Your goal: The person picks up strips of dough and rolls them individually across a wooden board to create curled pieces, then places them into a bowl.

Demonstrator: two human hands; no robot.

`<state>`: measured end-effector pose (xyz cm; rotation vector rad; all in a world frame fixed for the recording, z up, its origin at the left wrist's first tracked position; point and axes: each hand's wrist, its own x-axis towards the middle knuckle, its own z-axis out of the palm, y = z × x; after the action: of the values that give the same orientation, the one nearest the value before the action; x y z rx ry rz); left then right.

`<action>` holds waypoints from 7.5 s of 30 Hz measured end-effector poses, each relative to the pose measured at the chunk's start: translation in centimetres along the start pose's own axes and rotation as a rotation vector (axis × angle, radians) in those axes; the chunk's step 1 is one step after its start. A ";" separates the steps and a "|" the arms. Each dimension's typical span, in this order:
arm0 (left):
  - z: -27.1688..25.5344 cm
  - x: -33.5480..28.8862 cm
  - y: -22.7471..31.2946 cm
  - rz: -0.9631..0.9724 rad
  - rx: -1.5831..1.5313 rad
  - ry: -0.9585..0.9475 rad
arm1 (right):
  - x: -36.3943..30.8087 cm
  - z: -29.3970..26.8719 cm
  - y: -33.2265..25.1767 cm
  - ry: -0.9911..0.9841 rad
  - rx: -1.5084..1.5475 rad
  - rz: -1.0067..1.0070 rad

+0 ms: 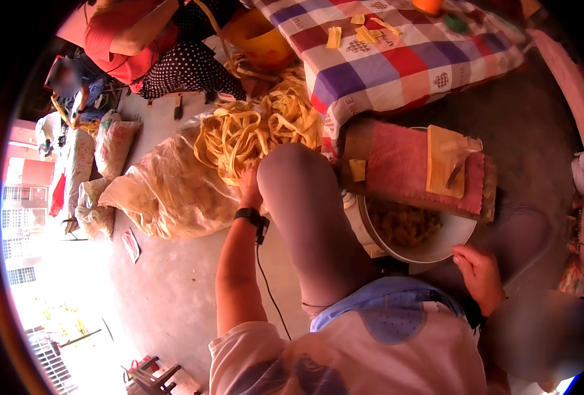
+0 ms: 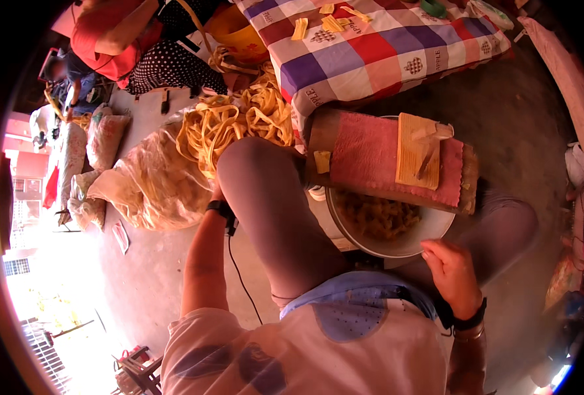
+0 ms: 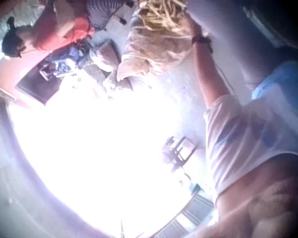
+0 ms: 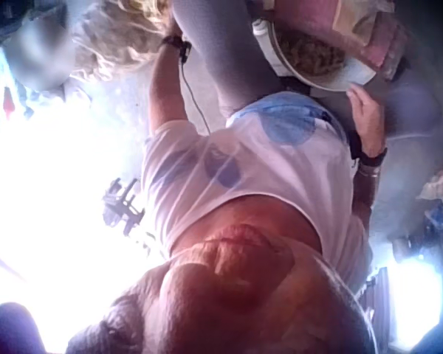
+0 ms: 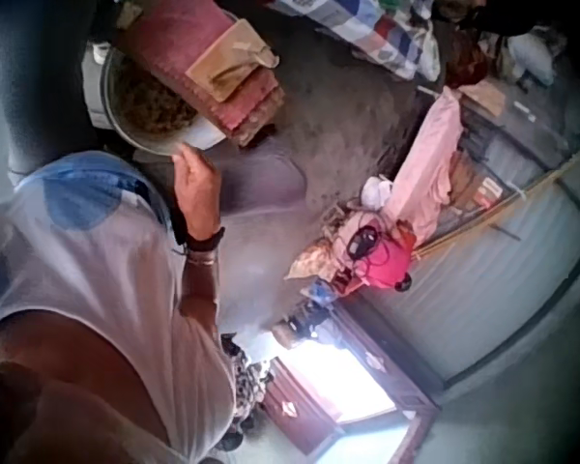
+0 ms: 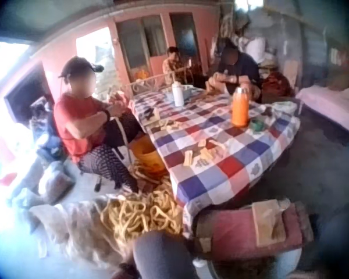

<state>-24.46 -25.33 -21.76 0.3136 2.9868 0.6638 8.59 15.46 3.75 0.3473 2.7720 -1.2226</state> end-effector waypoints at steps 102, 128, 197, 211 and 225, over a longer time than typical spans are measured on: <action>-4.3 -14.1 38.8 0.655 -0.481 -0.274 | 5.5 2.1 5.4 0.552 0.257 -0.176; -6.1 -17.1 35.7 -0.107 -1.024 -0.936 | 4.9 2.4 7.0 0.453 0.415 -0.329; -6.5 -14.1 36.0 0.204 -1.034 -0.746 | 3.1 -0.9 5.0 0.035 -0.039 -0.340; -8.8 -15.9 38.1 0.111 -0.883 -1.174 | 3.1 0.5 4.0 0.360 -0.181 -0.335; -6.5 -16.6 41.7 0.092 -1.434 -0.979 | 3.3 -1.8 2.3 0.567 -0.037 -0.270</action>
<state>-1.32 5.45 2.19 0.4289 1.1447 1.7170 5.96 18.82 2.76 0.3743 3.4155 -1.2867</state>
